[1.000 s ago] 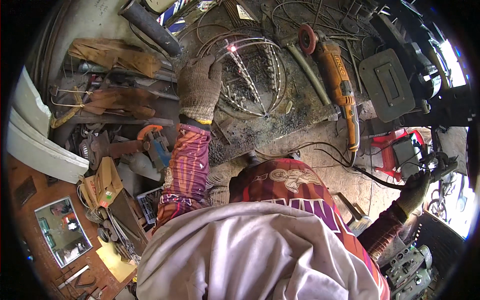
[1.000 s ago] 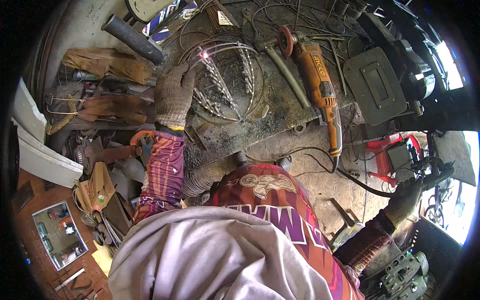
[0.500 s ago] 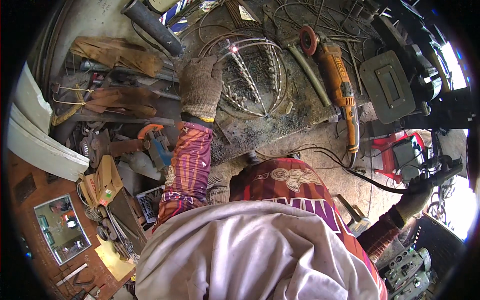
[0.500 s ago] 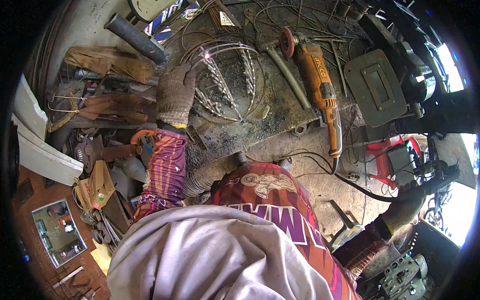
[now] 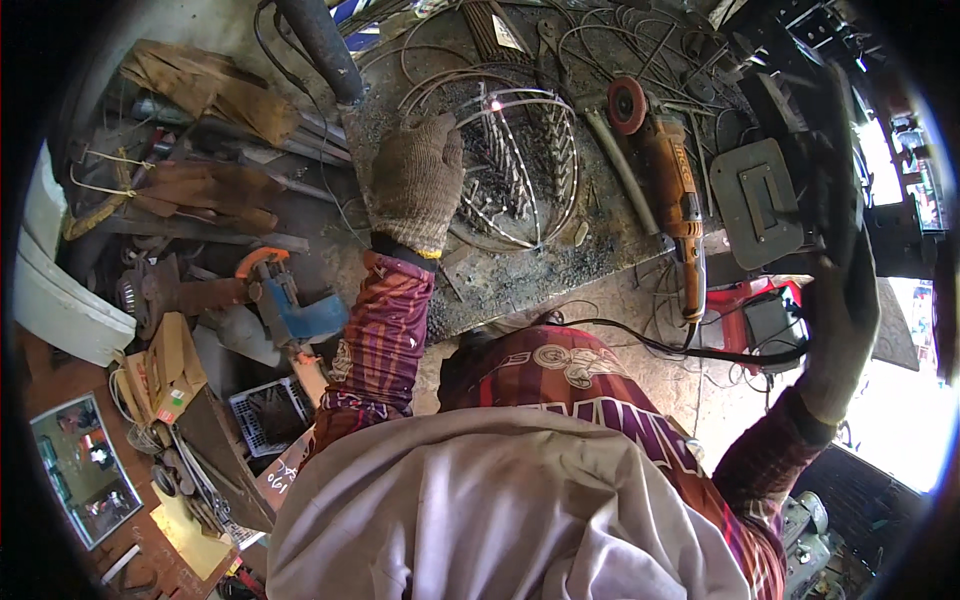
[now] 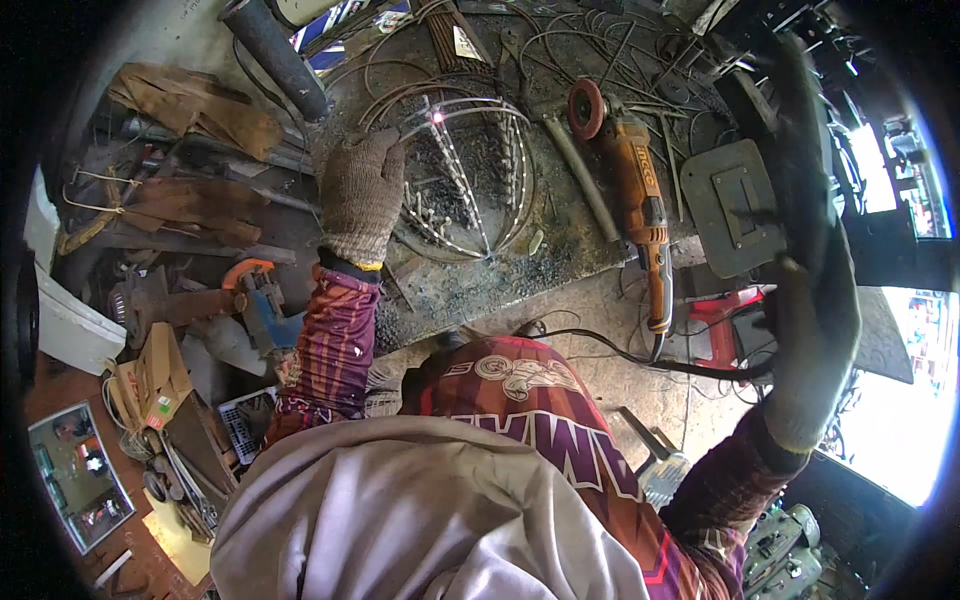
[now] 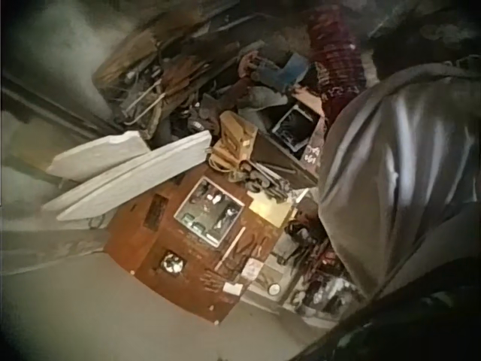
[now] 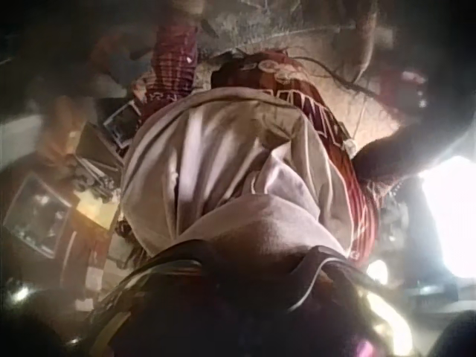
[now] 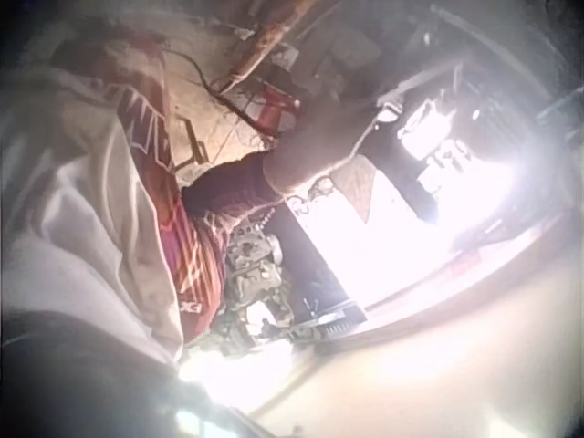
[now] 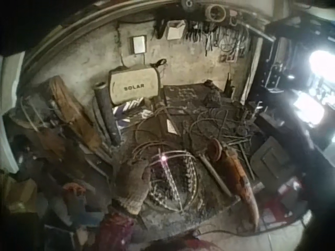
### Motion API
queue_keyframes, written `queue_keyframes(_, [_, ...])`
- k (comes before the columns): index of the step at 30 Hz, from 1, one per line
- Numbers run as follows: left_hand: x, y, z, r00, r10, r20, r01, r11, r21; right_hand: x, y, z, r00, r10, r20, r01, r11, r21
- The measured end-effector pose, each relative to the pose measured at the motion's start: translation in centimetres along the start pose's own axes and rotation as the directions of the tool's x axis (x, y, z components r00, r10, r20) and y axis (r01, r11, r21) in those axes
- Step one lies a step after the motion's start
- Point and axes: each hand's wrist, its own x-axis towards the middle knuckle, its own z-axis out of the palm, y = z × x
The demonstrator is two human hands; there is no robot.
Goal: The person assembles a curved metal frame on a workshop table by positioning thin metal strips and then welding them into place using a welding rod.
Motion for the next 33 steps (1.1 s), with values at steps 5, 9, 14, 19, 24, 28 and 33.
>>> queue_keyframes(5, [-0.4, -0.2, -0.5, 0.982, -0.141, 0.128, 0.156, 0.981, -0.113, 1.8, -4.5, 7.5, 0.867, -0.362, 0.342, 0.364, 0.929, 0.060])
queue_keyframes(9, [-0.4, -0.3, 0.1, 0.995, -0.073, 0.070, 0.080, 0.991, -0.106, 1.5, -8.4, 11.2, 0.836, -0.189, 0.516, 0.397, 0.857, -0.329])
queue_keyframes(14, [-0.4, -0.6, 0.1, 0.999, -0.025, -0.023, 0.021, 0.986, -0.164, 2.0, -6.4, 12.8, 0.801, -0.272, 0.534, 0.458, 0.852, -0.254])
queue_keyframes(19, [-0.5, -0.7, 0.4, 0.999, -0.049, -0.021, 0.045, 0.987, -0.156, 1.3, -6.4, 13.4, 0.794, -0.310, 0.523, 0.480, 0.847, -0.227])
queue_keyframes(24, [-0.4, -0.7, 0.4, 0.998, -0.053, 0.018, 0.055, 0.990, -0.129, -0.1, -8.5, 13.9, 0.799, -0.214, 0.561, 0.431, 0.856, -0.287])
queue_keyframes(28, [-0.4, -0.5, 0.1, 0.997, -0.073, 0.026, 0.076, 0.988, -0.133, 0.2, -6.7, 14.5, 0.760, -0.325, 0.562, 0.528, 0.814, -0.242])
queue_keyframes(33, [-0.5, -0.7, 0.4, 1.000, -0.013, -0.024, 0.011, 0.994, -0.107, -0.2, -7.8, 14.9, 0.765, -0.315, 0.562, 0.504, 0.835, -0.219])
